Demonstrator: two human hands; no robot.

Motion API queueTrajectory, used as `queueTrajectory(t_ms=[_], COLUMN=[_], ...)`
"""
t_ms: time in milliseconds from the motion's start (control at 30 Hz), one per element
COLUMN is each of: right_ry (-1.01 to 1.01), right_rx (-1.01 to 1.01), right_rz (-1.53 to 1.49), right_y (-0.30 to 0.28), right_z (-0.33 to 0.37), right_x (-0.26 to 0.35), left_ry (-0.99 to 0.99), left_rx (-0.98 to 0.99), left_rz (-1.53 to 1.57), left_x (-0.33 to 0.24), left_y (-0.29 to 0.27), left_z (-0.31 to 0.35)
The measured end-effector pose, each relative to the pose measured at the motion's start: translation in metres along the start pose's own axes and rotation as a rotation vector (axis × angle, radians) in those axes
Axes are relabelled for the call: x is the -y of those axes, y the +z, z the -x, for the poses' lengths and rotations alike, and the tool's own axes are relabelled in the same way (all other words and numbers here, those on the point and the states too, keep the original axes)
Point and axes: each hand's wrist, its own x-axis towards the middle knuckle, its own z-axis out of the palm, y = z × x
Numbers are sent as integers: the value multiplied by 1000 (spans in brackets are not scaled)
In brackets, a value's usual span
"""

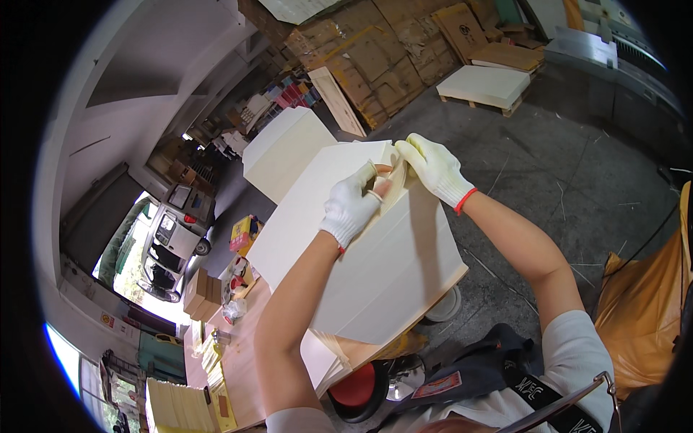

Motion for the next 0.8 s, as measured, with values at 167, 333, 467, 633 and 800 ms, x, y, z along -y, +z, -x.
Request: queueTrajectory(t_ms=[167,333,467,633,800], right_ry=[7,15,14,7,-4], right_rx=[-19,-13,-25,-19,-10], right_rz=[23,5,0,-7,40], right_y=[2,0,0,-1,0], right_z=[-2,-1,0,1,1], right_x=[-4,-1,-2,0,3], left_ry=[6,9,31,122,99], left_rx=[12,16,6,-28,-83], left_rz=[40,62,18,32,-64], left_x=[-5,-2,-2,10,7], left_y=[1,0,-1,2,0], left_z=[3,2,1,-2,-2])
